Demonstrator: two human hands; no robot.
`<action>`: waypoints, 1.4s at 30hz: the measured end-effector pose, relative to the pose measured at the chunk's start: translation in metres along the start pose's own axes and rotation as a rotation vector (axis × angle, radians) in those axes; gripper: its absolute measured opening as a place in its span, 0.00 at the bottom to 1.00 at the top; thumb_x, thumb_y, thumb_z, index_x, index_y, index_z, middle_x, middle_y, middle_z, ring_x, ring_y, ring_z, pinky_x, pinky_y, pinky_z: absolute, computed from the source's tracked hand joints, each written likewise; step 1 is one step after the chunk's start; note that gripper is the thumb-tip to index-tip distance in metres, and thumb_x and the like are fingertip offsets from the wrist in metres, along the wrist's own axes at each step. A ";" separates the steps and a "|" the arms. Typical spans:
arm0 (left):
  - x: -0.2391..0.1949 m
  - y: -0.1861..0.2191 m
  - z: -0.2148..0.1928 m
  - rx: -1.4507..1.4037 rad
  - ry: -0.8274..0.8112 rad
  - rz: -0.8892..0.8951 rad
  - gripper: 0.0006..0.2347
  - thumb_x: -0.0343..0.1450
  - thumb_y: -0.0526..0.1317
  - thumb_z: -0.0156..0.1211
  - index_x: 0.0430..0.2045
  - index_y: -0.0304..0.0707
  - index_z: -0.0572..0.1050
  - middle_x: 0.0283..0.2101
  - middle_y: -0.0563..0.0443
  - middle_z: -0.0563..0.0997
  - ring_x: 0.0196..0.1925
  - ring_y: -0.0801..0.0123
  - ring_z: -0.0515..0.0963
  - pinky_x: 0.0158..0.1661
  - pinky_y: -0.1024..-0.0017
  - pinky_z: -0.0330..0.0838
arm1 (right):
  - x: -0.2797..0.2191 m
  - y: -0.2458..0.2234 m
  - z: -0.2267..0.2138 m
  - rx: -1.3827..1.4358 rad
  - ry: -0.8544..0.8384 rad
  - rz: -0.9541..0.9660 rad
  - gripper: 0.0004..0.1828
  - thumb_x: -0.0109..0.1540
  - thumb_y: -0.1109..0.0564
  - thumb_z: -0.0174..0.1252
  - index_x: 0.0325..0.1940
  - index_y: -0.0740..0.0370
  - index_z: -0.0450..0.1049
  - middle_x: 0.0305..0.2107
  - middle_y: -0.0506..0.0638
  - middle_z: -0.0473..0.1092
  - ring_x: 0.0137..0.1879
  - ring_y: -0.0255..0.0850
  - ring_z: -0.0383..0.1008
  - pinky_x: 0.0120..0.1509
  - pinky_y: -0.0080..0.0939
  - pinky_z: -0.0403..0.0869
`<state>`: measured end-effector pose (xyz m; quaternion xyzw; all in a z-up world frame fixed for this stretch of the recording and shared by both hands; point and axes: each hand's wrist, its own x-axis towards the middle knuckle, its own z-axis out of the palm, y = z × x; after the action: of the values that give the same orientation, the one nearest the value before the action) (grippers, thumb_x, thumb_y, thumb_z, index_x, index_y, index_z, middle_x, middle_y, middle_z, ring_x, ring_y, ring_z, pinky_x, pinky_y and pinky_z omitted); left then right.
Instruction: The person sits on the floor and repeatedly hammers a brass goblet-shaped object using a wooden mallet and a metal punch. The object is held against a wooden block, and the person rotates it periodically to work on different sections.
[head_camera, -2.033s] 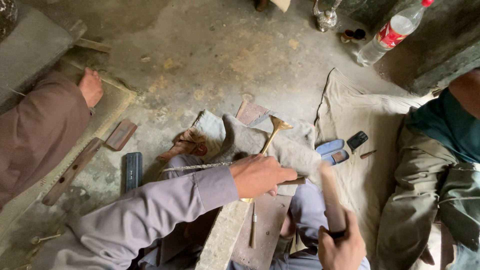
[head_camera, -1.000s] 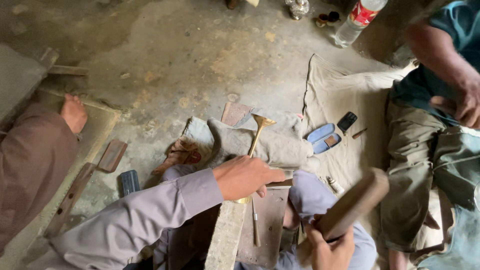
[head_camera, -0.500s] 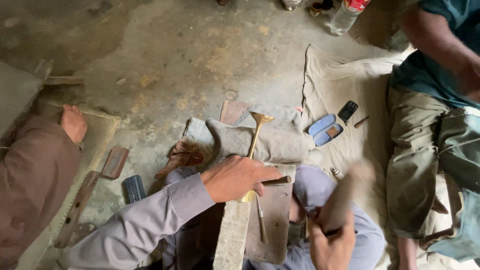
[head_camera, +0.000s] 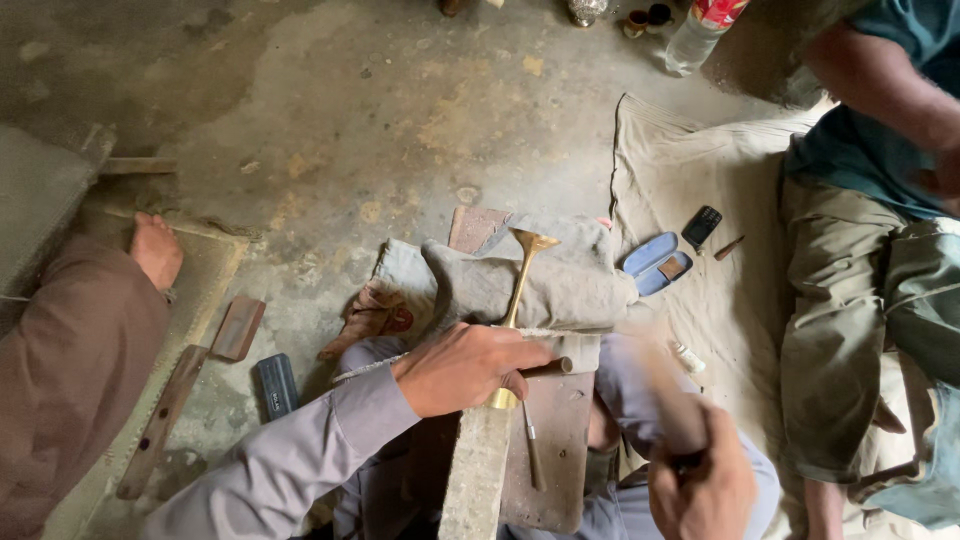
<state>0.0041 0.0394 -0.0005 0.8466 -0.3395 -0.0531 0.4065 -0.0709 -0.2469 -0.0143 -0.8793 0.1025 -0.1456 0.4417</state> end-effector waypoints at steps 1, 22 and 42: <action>-0.003 -0.002 0.002 0.016 0.036 0.025 0.14 0.65 0.26 0.60 0.43 0.39 0.76 0.35 0.48 0.83 0.36 0.59 0.87 0.36 0.64 0.79 | -0.001 -0.003 -0.005 -0.232 0.004 -0.141 0.27 0.50 0.64 0.66 0.54 0.61 0.73 0.39 0.57 0.76 0.44 0.48 0.77 0.52 0.46 0.74; -0.028 -0.060 0.024 -0.775 0.408 -0.257 0.15 0.72 0.41 0.65 0.46 0.34 0.68 0.33 0.51 0.81 0.33 0.75 0.82 0.34 0.74 0.80 | 0.079 -0.084 -0.020 -0.467 0.018 -0.533 0.25 0.58 0.63 0.61 0.60 0.63 0.73 0.41 0.58 0.75 0.44 0.49 0.78 0.51 0.42 0.75; -0.022 -0.033 0.033 -0.722 0.549 -0.399 0.12 0.73 0.39 0.62 0.45 0.33 0.71 0.34 0.51 0.83 0.37 0.74 0.85 0.32 0.75 0.82 | 0.157 -0.154 0.040 -0.573 -0.320 -0.920 0.22 0.53 0.63 0.58 0.52 0.55 0.72 0.35 0.55 0.75 0.38 0.56 0.76 0.38 0.55 0.71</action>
<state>-0.0073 0.0460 -0.0505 0.6829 -0.0110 -0.0191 0.7302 0.0980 -0.1754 0.1132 -0.9293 -0.3242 -0.1544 0.0864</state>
